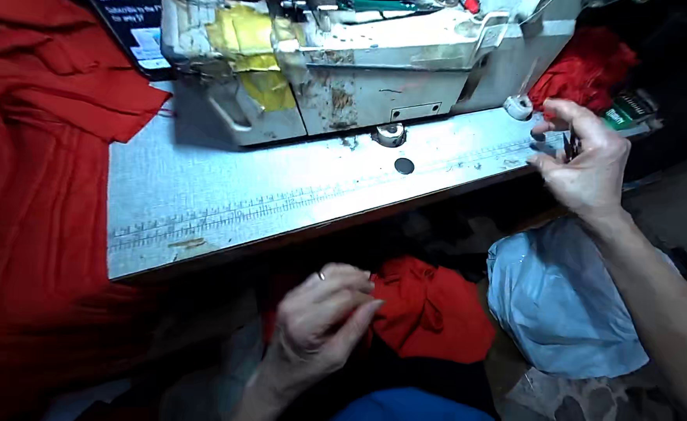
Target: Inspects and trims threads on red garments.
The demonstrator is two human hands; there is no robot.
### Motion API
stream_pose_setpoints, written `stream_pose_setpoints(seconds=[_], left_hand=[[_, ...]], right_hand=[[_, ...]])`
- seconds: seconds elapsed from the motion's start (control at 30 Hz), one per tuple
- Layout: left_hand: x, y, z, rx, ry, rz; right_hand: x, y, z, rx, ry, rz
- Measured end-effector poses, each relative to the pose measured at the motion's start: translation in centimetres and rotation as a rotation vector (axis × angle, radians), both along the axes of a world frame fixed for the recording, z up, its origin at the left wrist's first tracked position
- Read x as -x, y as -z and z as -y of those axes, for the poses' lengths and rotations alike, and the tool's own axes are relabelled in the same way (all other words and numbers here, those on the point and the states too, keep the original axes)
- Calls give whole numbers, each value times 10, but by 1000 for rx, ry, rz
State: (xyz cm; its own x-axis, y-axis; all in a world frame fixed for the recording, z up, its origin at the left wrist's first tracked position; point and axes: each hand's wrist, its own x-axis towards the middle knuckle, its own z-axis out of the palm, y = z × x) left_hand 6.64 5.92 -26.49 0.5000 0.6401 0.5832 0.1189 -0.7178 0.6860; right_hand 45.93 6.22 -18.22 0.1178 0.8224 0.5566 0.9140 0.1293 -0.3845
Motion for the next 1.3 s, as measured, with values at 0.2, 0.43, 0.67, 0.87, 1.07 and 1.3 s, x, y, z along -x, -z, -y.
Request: stream_pose_setpoints(seconds=[0.2, 0.43, 0.67, 0.87, 1.07, 1.3], left_hand=[[-17, 72, 34, 727, -165, -284], [-8, 28, 25, 469, -107, 66], [22, 61, 69, 421, 233, -252], [15, 57, 90, 302, 292, -231], [34, 26, 85, 668, 480, 139], [77, 25, 68, 1088, 685, -54]], right_hand=[[85, 60, 45, 397, -262, -493], [147, 102, 99, 424, -229, -1209], [112, 130, 131, 412, -183, -394], [114, 134, 139, 444, -113, -396], [116, 143, 130, 363, -195, -246], [90, 140, 177, 453, -331, -224]])
